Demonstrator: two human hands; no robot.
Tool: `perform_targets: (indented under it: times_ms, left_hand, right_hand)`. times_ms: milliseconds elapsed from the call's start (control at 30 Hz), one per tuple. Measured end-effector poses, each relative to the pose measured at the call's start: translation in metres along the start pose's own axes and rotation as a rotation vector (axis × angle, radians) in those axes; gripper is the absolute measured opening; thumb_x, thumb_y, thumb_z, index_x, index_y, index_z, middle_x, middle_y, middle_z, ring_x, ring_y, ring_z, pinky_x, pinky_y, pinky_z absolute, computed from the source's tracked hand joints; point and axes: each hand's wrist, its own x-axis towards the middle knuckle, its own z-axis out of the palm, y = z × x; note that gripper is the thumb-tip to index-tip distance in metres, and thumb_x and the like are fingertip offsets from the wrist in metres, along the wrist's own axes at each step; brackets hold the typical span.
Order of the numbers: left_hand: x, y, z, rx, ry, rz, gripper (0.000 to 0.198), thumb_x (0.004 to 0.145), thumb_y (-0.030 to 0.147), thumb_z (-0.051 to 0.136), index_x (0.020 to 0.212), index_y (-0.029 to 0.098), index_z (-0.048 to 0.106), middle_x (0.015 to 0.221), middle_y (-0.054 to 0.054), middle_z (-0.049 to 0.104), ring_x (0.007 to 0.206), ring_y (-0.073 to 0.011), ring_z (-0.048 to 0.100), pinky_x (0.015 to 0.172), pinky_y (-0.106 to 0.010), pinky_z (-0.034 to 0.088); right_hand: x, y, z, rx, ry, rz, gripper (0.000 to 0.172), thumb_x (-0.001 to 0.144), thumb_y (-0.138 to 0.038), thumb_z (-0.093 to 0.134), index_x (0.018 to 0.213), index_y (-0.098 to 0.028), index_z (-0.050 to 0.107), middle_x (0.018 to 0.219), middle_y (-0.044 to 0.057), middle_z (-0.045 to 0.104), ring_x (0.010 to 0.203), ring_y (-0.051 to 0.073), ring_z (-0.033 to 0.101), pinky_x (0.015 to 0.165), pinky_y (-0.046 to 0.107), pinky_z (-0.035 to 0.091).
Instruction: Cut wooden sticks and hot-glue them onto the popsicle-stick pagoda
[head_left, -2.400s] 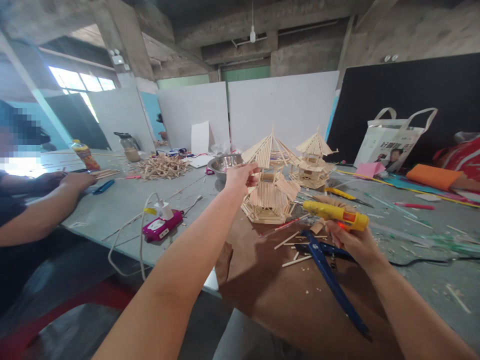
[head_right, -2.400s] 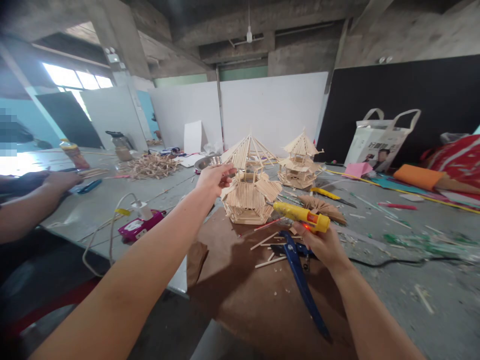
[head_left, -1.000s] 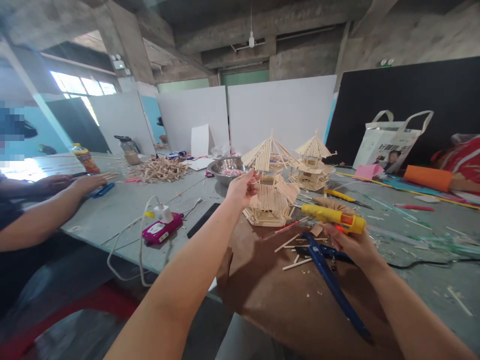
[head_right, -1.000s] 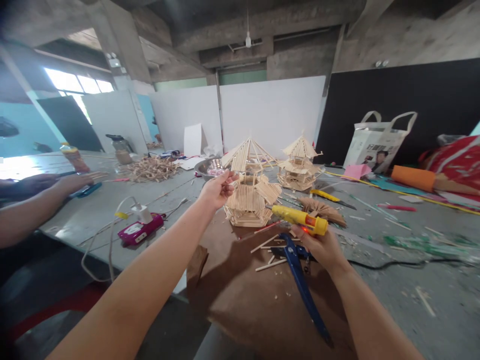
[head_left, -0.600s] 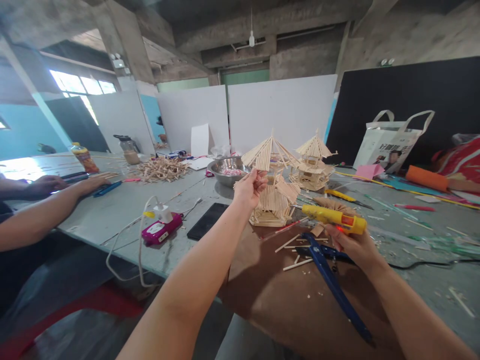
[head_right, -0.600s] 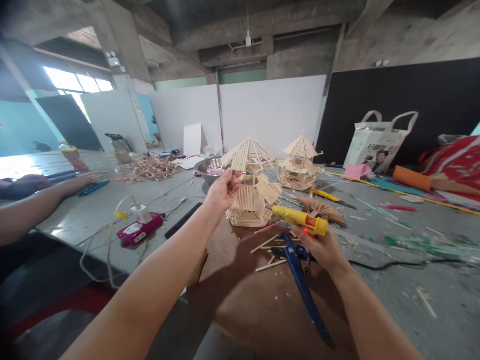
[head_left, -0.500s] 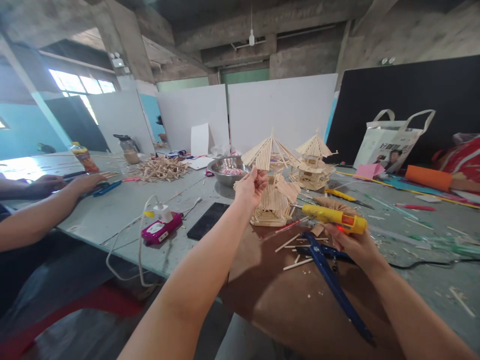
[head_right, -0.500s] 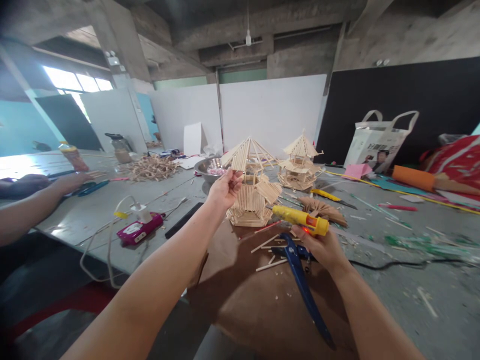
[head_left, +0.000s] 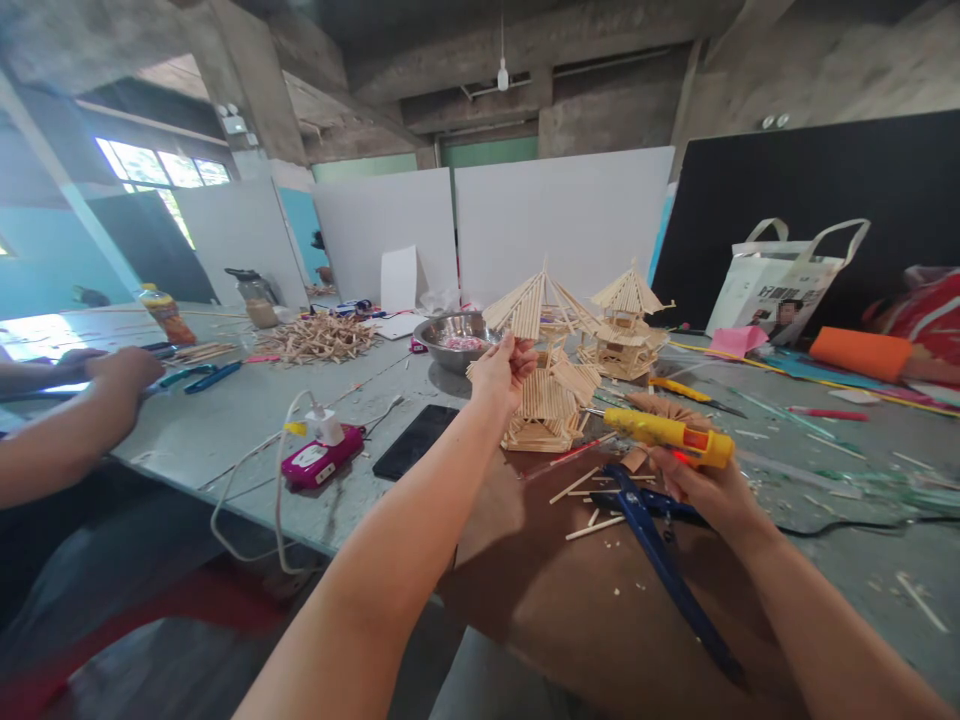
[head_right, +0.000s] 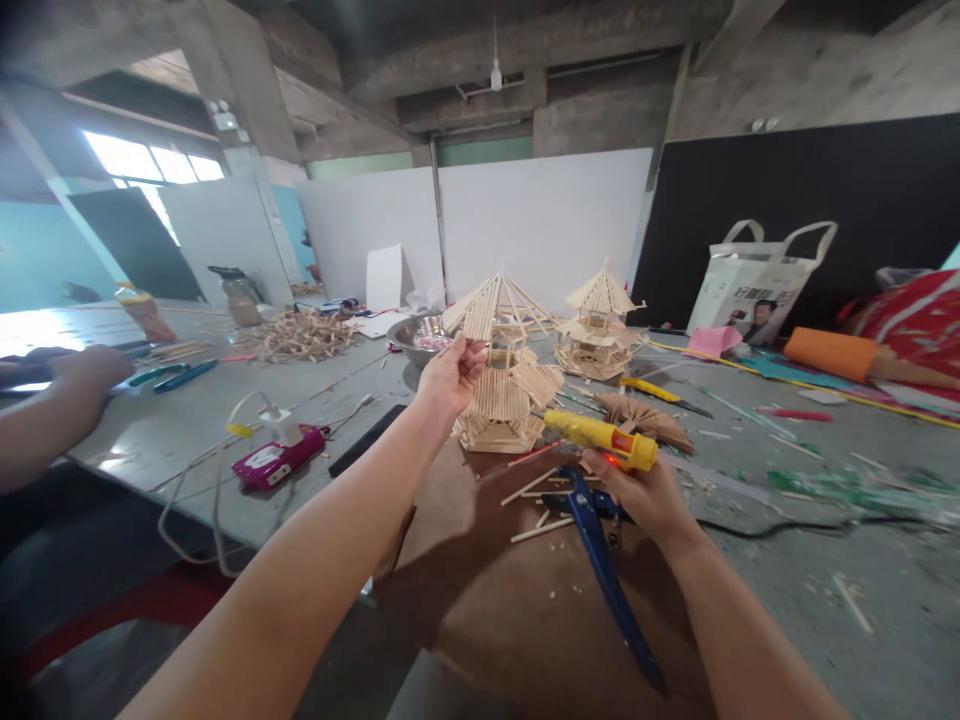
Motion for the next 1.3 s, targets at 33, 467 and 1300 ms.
perform_targets:
  times_ms: [33,467,1300]
  left_hand:
    - [0.0,0.0001,0.0001,0.0,0.001,0.001,0.024,0.068,0.029,0.059,0.057,0.011,0.049,0.054,-0.002,0.059,0.039,-0.0054,0.052,0.038,-0.014,0.043]
    - [0.0035,-0.0005,-0.0031,0.004,-0.021,0.01,0.025,0.067,0.032,0.06,0.059,0.011,0.051,0.056,-0.003,0.06,0.04,-0.0063,0.053,0.039,-0.016,0.043]
    - [-0.0014,0.0032,0.0004,-0.016,-0.025,-0.071,0.022,0.073,0.026,0.053,0.06,0.009,0.054,0.053,-0.003,0.059,0.039,-0.0058,0.052,0.039,-0.015,0.043]
  right_hand:
    - [0.0,0.0003,-0.0001,0.0,-0.004,0.013,0.026,0.066,-0.04,0.059,0.06,-0.017,0.051,0.037,-0.006,0.04,0.032,0.007,0.036,0.032,0.02,0.029]
    - [0.0005,-0.0011,-0.001,0.008,0.014,0.054,0.026,0.063,-0.042,0.06,0.059,-0.018,0.052,0.037,-0.005,0.041,0.032,0.008,0.036,0.033,0.021,0.03]
    - [0.0003,-0.0017,-0.0008,-0.004,0.007,0.043,0.026,0.064,-0.042,0.059,0.06,-0.017,0.053,0.036,-0.006,0.039,0.032,0.006,0.035,0.034,0.02,0.031]
